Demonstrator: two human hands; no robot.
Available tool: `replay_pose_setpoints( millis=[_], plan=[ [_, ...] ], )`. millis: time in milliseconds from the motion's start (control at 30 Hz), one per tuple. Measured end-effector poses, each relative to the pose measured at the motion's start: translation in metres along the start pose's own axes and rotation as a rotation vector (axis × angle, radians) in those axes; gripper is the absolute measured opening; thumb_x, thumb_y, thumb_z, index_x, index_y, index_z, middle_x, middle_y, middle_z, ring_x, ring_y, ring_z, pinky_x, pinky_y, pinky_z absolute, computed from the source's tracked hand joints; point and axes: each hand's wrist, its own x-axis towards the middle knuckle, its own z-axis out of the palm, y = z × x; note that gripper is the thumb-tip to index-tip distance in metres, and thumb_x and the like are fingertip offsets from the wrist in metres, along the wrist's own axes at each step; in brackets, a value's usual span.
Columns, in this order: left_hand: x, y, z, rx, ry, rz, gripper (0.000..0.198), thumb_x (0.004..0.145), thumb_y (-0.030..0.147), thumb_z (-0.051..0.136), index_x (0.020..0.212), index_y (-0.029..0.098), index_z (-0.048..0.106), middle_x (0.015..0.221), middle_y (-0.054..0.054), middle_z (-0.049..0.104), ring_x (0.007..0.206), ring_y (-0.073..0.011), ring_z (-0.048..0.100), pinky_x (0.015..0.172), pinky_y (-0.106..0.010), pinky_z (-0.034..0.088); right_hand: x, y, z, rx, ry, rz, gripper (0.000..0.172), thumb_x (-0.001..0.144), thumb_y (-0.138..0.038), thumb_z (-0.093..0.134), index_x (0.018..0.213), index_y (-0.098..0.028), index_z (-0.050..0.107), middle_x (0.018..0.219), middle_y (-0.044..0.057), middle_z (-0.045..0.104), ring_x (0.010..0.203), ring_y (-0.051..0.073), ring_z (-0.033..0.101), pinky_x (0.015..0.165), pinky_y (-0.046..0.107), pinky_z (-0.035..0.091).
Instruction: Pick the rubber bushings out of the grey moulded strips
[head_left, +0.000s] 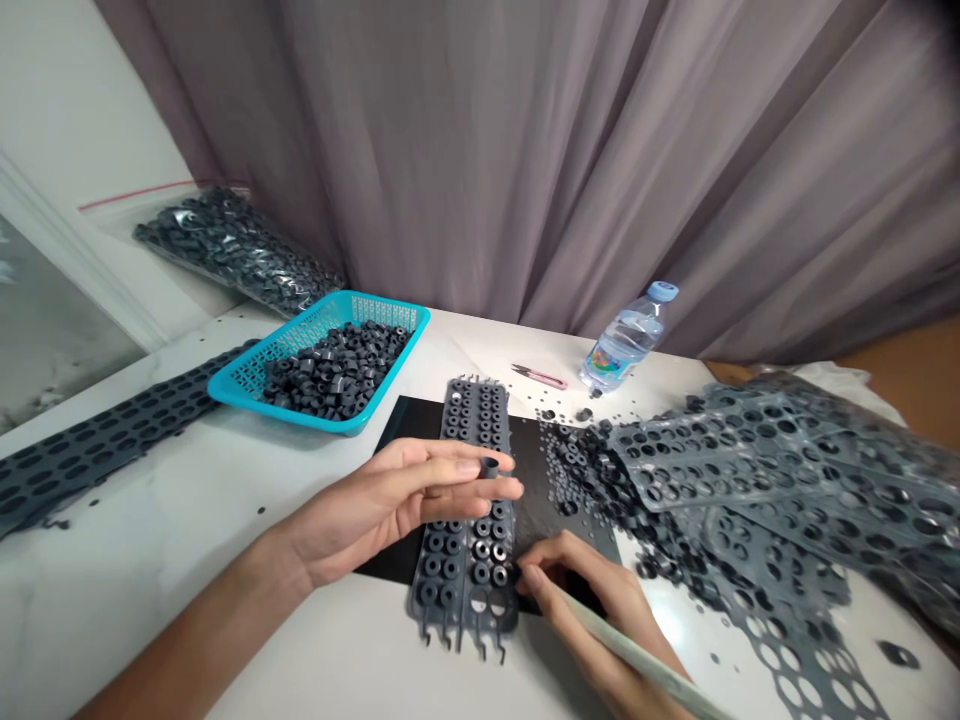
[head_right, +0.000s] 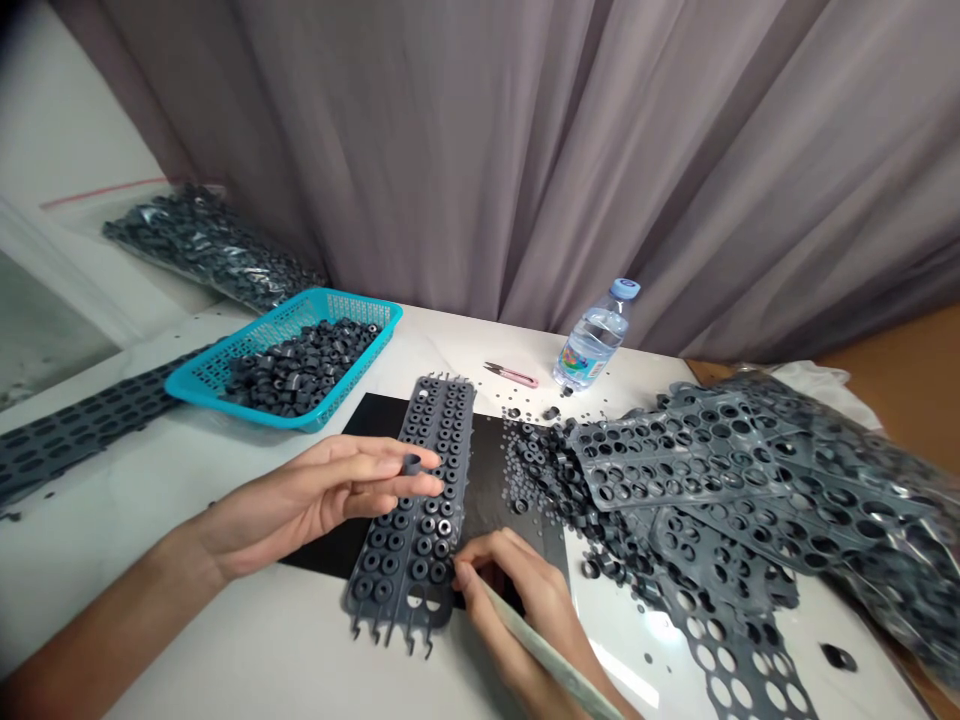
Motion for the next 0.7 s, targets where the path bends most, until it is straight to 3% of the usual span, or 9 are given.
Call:
replay_pose_setpoints(
  millis=[267,500,700],
  plan=[
    [0.002,-0.001,0.002,0.068,-0.002,-0.017,0.032,0.097,0.031,0.072,0.126,0.016,0.076,0.125,-0.012,0.077,0.117,-0.0206,0.072,0.093,-0.019,0.059,0.002,-0.004,-0.003,0.007,-0.033,0.011,0.029,0.106,-0.044,0.05,0.092,-0.023,0.065,0.084,0.002,0.068,0.073,0.016,0.064,0.068,0.027,0.049],
    [0.012,-0.007,0.0,0.28,0.073,0.127,0.032,0.093,0.033,0.075,0.119,0.015,0.074,0.116,-0.013,0.078,0.109,-0.0224,0.074,0.091,-0.027,0.059,0.002,0.0,0.0,-0.021,-0.021,0.009,0.03,0.106,-0.045,0.049,0.092,-0.023,0.065,0.085,0.003,0.068,0.076,0.017,0.065,0.07,0.028,0.047],
    [0.026,-0.031,-0.007,0.584,0.196,0.25,0.03,0.091,0.04,0.074,0.111,0.017,0.073,0.101,-0.009,0.076,0.093,-0.0209,0.073,0.084,-0.031,0.059,0.002,0.002,-0.001,-0.001,0.06,0.003,0.03,0.106,-0.045,0.05,0.092,-0.022,0.066,0.081,0.003,0.067,0.072,0.017,0.064,0.067,0.026,0.048]
  ],
)
